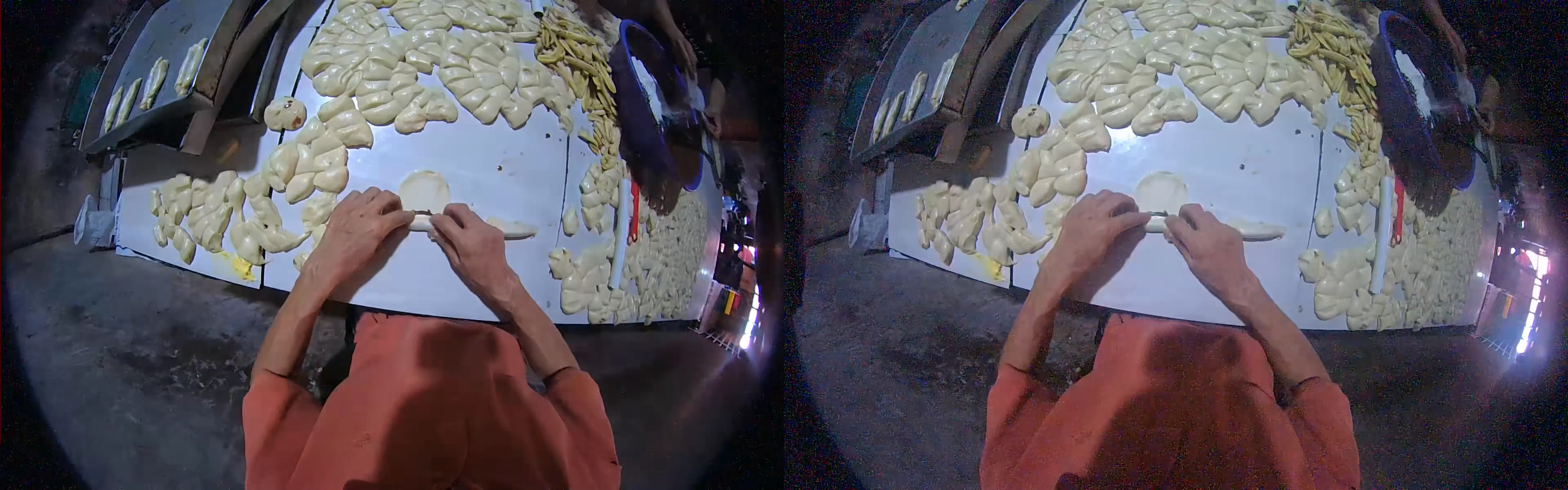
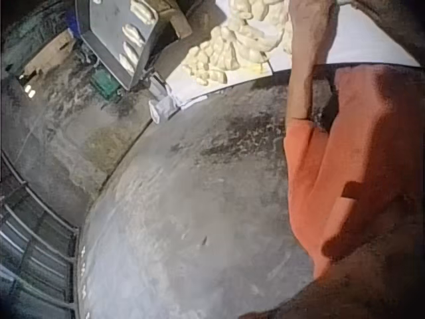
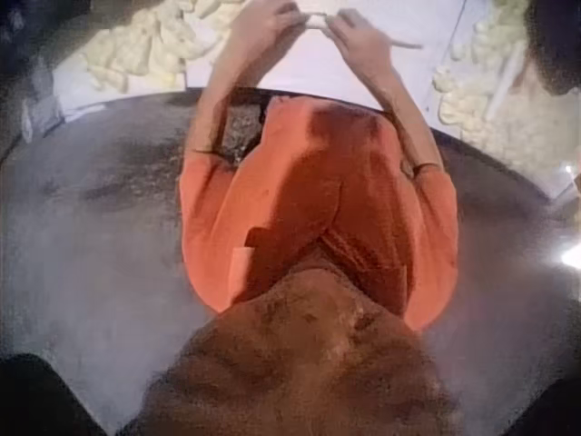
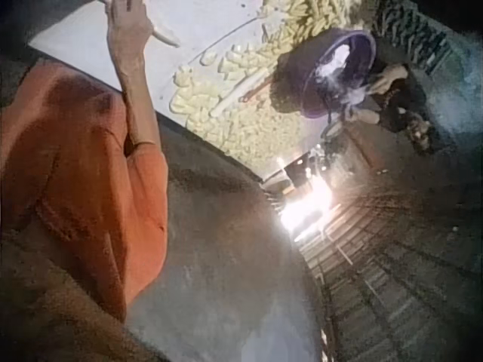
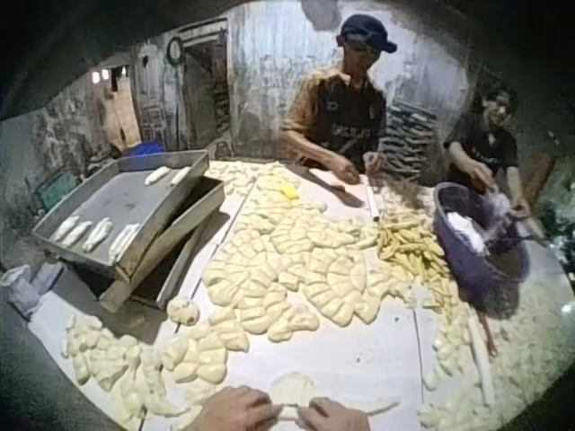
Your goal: The person prepares bread by flattening dough with a rolling pin, applying a dark filling with a spatula, and rolling the dough into cylinders before placing them on a metal tray.
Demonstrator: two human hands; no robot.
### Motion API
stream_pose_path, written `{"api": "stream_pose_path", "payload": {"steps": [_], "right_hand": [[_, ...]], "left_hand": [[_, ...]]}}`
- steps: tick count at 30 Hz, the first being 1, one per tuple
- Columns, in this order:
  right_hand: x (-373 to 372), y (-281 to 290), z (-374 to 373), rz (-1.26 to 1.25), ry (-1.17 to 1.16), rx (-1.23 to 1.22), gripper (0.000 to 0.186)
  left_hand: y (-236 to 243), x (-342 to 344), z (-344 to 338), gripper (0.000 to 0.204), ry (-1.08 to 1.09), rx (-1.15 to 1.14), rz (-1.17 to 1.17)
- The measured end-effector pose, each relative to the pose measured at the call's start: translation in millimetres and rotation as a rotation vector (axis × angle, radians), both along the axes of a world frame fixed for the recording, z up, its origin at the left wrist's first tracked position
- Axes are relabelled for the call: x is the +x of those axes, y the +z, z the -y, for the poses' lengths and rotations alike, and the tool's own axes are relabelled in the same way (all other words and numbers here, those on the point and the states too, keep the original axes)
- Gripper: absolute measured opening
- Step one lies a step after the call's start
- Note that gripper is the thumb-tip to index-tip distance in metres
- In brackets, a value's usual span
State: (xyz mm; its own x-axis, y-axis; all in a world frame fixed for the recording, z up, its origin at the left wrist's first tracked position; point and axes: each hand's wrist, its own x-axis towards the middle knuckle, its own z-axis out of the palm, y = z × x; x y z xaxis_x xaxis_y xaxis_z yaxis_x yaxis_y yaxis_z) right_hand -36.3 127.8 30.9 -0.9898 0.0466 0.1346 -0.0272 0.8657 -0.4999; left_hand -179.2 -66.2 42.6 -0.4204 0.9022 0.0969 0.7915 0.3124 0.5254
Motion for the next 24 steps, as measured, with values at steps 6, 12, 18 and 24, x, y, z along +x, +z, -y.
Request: {"api": "stream_pose_path", "payload": {"steps": [6, 12, 18, 24], "right_hand": [[-12, 12, -9, 0.097, -0.016, -0.031, 0.019], [-12, 0, -6, -0.067, -0.136, 0.058, 0.016], [-6, 2, -10, -0.046, -0.061, 0.068, 0.019], [-6, 9, -19, 0.039, -0.060, 0.120, 0.025]], "left_hand": [[-5, -7, -6, 0.021, 0.052, 0.064, 0.061], [-3, -3, -4, 0.023, 0.104, 0.059, -0.037], [-10, -12, 1, 0.025, 0.060, 0.069, -0.182], [-10, -14, 2, 0.030, 0.162, 0.003, -0.143]]}}
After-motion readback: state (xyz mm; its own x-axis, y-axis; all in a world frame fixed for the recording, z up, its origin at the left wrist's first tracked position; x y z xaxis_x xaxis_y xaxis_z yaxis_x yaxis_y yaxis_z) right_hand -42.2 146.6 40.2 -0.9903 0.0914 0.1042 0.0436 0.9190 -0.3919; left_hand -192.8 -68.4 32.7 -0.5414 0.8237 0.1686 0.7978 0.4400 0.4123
